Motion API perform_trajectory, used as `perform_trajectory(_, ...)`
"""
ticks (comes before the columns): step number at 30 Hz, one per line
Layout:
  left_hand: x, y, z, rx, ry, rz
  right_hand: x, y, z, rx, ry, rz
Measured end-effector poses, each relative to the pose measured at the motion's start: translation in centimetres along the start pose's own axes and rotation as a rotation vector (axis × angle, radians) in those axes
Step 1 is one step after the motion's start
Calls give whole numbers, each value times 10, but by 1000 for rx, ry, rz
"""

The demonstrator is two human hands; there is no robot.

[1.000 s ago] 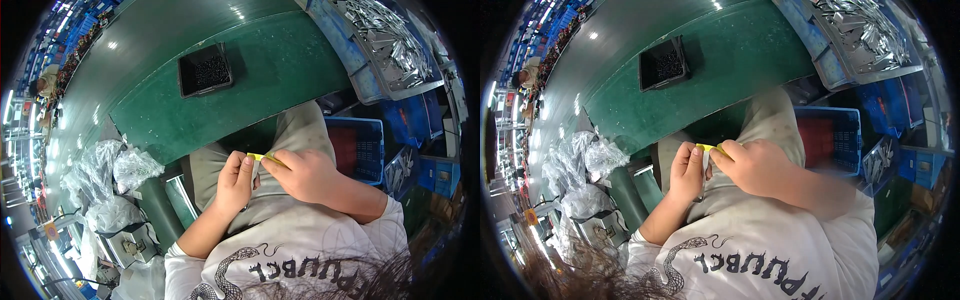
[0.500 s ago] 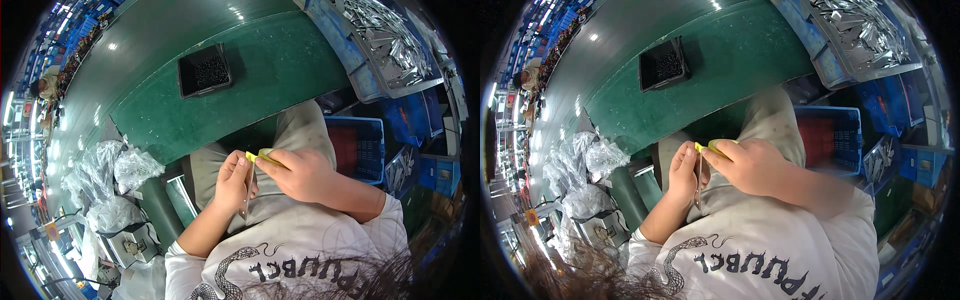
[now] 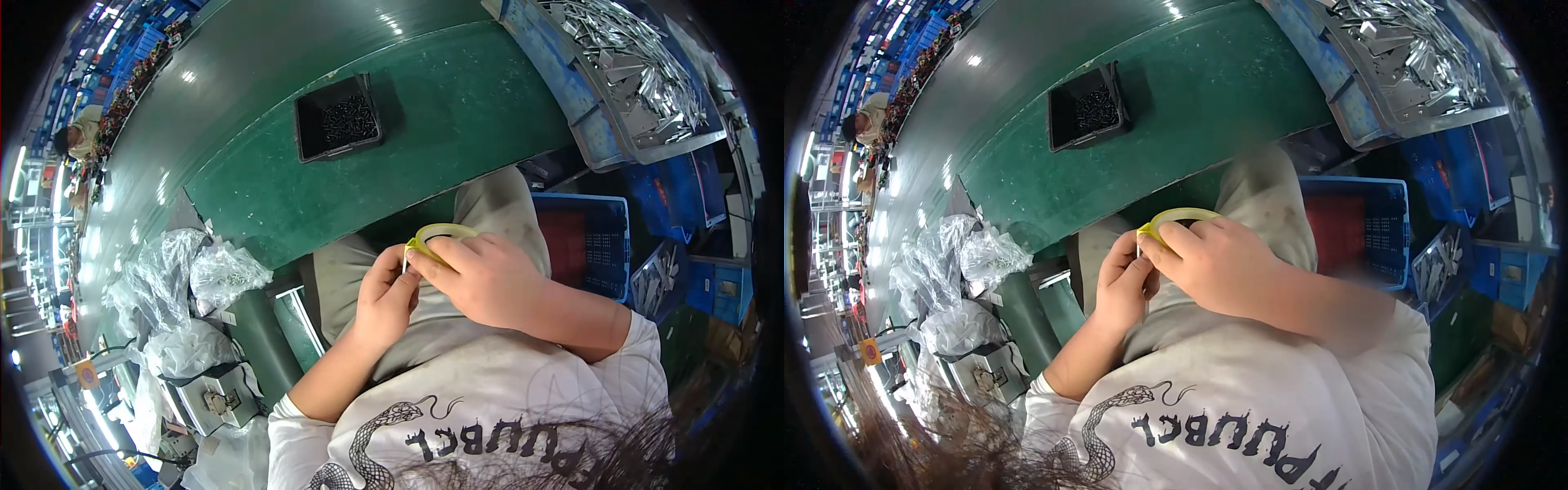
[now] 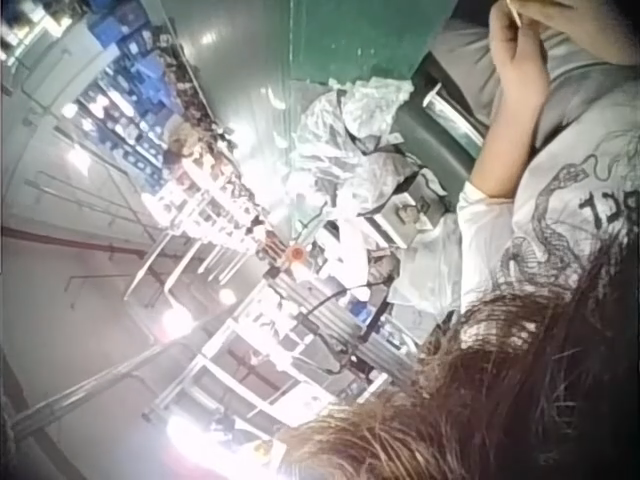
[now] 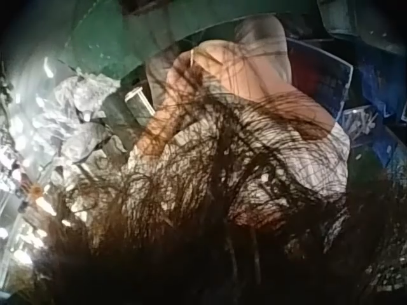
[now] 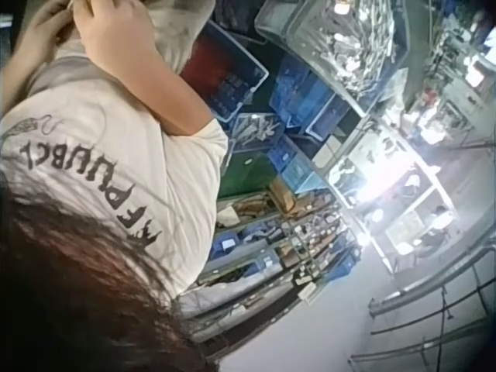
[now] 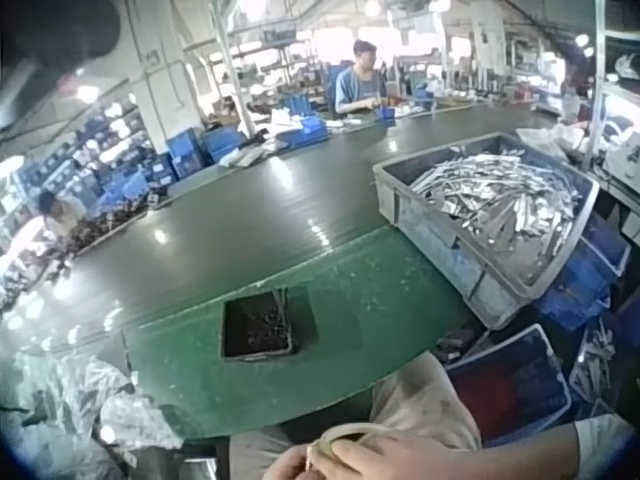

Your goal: Applying yellow tape to small rectangular electronic or mechanical components at an assembly line workstation.

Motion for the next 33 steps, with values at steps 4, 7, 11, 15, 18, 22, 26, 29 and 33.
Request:
perform_trajectory(4, -9, 11, 1, -22, 161, 95, 4, -5, -5, -41, -13, -29)
perform_trajectory(7, -16, 14, 2, -51, 391, 60, 4, -5, -3, -68, -26, -15)
perform_trajectory(11, -16, 8, 6, -69, 539, -20, 5, -10, -6, -36, -30, -46)
perform_trajectory(15, -12, 7, 3, 7, 485, 87, -1, -10, -7, -18, -4, -138)
perform_trajectory(18, -20, 7, 2, -18, 484, 32, 0, -13, -10, -24, -17, -151)
perform_trajectory(22, -32, -1, -8, -98, 552, -95, -2, -13, -17, 42, 1, -114)
perform_trajectory(26, -49, -4, -25, -68, 523, -211, -15, -14, -31, -40, -35, -105)
perform_trajectory(29, -62, -5, -36, -80, 530, -263, -20, -18, -46, -15, -16, -52)
perform_trajectory(33, -75, -13, -57, -133, 480, -263, -33, -14, -67, -4, -31, 17)
Point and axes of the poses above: each hand's wrist, its own z-axis away from the middle knuckle, its own y-axis out of the palm, x = y × z, the point moved 6 cm from there along -z, towards the middle knuckle, and after that the axes turned 1 degree about y, right-handed, at the moved point
